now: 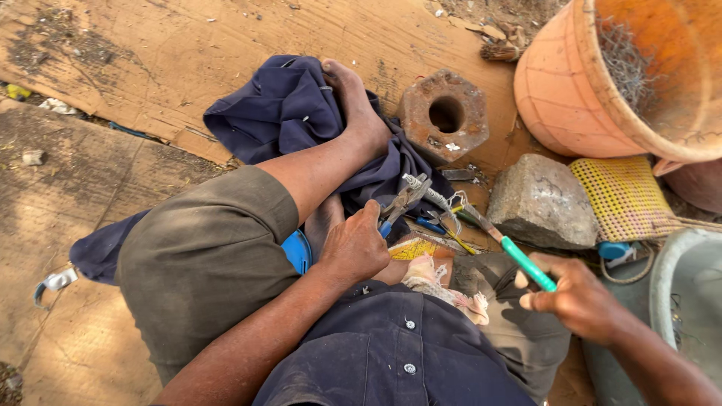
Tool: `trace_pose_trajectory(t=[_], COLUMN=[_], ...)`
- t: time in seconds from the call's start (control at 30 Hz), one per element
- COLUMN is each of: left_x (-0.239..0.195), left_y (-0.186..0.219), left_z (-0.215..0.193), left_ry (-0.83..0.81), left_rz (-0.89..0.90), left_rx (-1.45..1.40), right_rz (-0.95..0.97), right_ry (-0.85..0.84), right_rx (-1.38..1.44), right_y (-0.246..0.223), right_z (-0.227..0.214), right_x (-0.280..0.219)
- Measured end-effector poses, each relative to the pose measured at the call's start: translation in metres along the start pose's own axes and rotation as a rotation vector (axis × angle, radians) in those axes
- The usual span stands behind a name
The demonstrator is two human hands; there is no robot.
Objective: The person sits on the ground and uses two pliers to cut a coiled metal wire into small segments. The person holds the wire with one plier and cuts it with the other, repeating the process continuously.
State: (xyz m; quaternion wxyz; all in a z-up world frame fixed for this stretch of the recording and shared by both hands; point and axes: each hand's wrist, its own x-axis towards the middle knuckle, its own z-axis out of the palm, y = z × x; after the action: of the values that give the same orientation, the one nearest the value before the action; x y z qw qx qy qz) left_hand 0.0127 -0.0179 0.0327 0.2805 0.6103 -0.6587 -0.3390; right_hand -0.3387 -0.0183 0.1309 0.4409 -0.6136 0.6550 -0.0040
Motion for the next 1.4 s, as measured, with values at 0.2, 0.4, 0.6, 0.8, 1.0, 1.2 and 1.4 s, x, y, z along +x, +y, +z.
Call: trace_pose_trajectory(t=[0.2,0.4,0.6,0.8,1.0,1.2,1.4], left_x=[-0.004,0.001,0.008,0.004,0.006,0.004,0.014], left_y=[-0.012,-0.024,-0.025,-0.019,-0.02,-0.024,-0.031], left_z=[-0.006,-0.001,0.023,0.021,0.002,-0.004,0.014], left_ry=[-0.174,-0.408,0.013,0.13,-0.132,-0.332,0.0], left_rz=[0.164,-0.209,-0.09,-0.098,-0.046,-0.057,-0.269], left_rx=[-0.072,-0.837,-0.525,-0.056,-0.165,-0.561,-0.539], right_rz=[0.061,-0.001,-0.003,-0.606,0.076,-0.127,-0.235], right_ry=[0.077,-0.106,-0.081,-0.061,0.196,0.019,-0.009], right_rx=[-0.569,-0.114,-0.166,0.033,-0.322,-0.021,-0.318], right_y=[-0.03,0.03,0.091,0.082,0.036,0.068,0.072], right_z=[-0.055,-0.028,0.091,0.065,-0.032,0.019,0.082], right_x=[0.024,0.068,0.056,0.018,0.037,0.085,0.046])
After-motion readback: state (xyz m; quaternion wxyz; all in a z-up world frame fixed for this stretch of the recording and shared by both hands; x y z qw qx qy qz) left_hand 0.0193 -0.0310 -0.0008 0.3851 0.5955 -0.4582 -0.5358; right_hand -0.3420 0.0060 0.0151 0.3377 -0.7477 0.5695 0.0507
